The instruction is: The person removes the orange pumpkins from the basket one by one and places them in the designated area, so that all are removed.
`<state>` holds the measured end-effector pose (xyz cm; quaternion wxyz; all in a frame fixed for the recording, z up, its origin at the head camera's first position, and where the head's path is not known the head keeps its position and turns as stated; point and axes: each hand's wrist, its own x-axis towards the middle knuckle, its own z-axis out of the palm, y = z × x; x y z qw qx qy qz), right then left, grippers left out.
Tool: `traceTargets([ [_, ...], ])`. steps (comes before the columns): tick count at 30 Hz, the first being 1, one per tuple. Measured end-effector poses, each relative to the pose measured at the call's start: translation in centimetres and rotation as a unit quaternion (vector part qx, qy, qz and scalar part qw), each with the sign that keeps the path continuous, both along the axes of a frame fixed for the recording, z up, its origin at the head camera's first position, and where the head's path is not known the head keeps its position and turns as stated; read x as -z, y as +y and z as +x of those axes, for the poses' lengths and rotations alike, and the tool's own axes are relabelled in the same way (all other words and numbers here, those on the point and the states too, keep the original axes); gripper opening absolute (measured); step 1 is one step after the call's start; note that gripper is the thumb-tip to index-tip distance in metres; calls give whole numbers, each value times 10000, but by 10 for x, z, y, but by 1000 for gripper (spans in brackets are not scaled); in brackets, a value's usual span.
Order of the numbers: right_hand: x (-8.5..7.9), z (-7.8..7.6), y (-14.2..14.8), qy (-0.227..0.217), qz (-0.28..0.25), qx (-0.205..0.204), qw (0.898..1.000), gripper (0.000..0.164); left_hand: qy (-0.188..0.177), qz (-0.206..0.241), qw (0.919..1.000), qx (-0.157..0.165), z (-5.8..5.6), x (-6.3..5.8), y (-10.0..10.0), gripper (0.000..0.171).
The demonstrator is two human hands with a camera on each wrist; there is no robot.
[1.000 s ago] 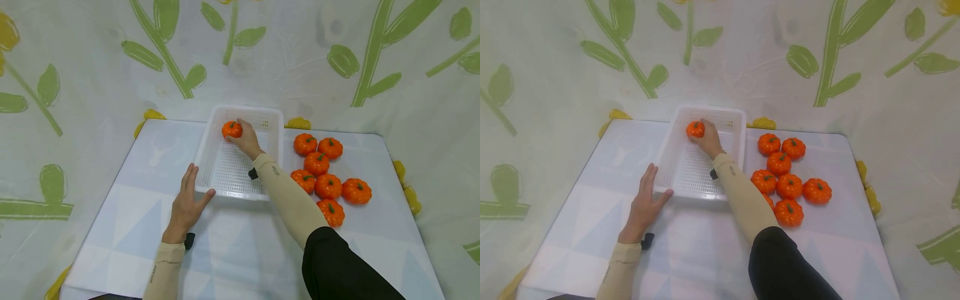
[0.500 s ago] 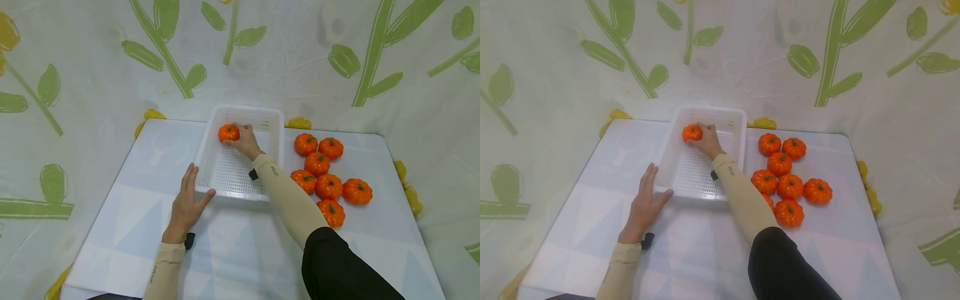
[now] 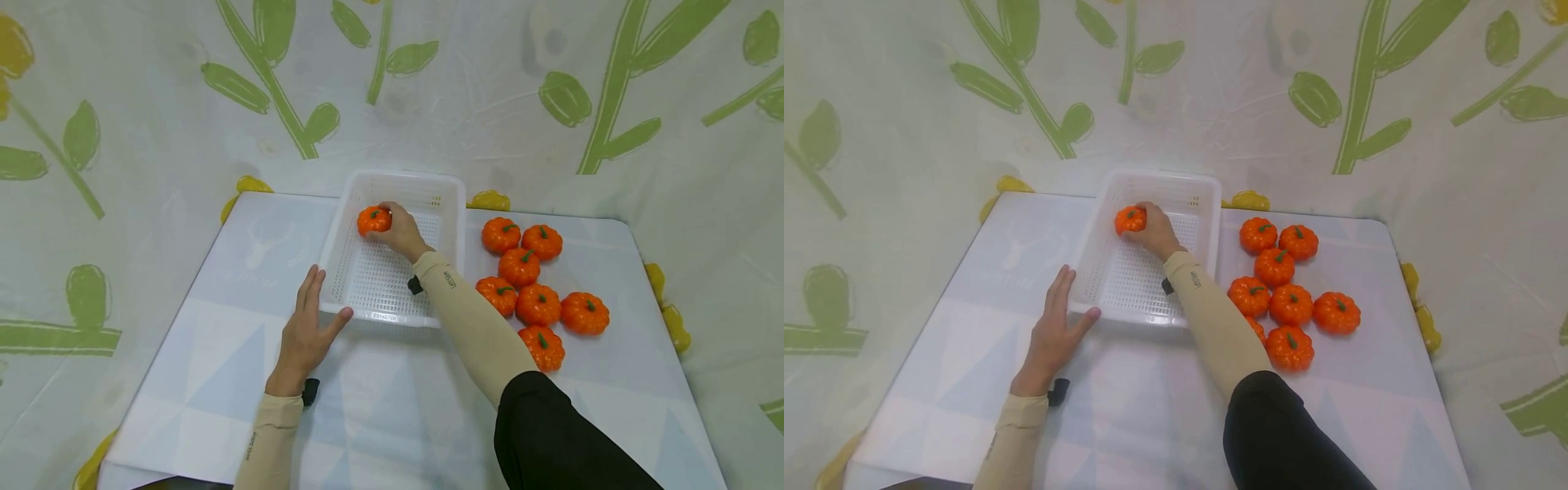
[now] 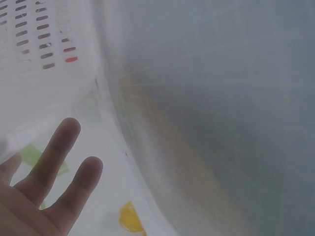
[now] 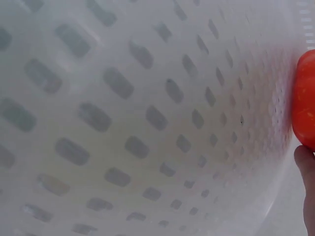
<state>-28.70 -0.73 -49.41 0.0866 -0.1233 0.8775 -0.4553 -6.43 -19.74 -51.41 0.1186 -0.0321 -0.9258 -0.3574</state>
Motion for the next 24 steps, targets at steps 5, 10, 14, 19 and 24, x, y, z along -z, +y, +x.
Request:
traceTargets([
  [5, 0, 0, 0, 80, 77, -31, 9999, 73, 6, 19, 10000, -3, 0, -1, 0, 89],
  [10, 0, 0, 0, 301, -20, 52, 9995, 72, -58, 80, 9999, 14, 1, -2, 1, 90],
  [14, -1, 0, 1, 508, -279, 222, 9981, 70, -120, 83, 9999, 10, 1, -2, 2, 91],
  [19, -4, 1, 1, 599, -486, 333, 9965, 68, -135, 38, 9999, -13, 1, -2, 2, 92],
  [24, -9, 5, 1, 570, -759, 432, 9945, 67, -146, 62, 9999, -50, 0, -1, 2, 93],
])
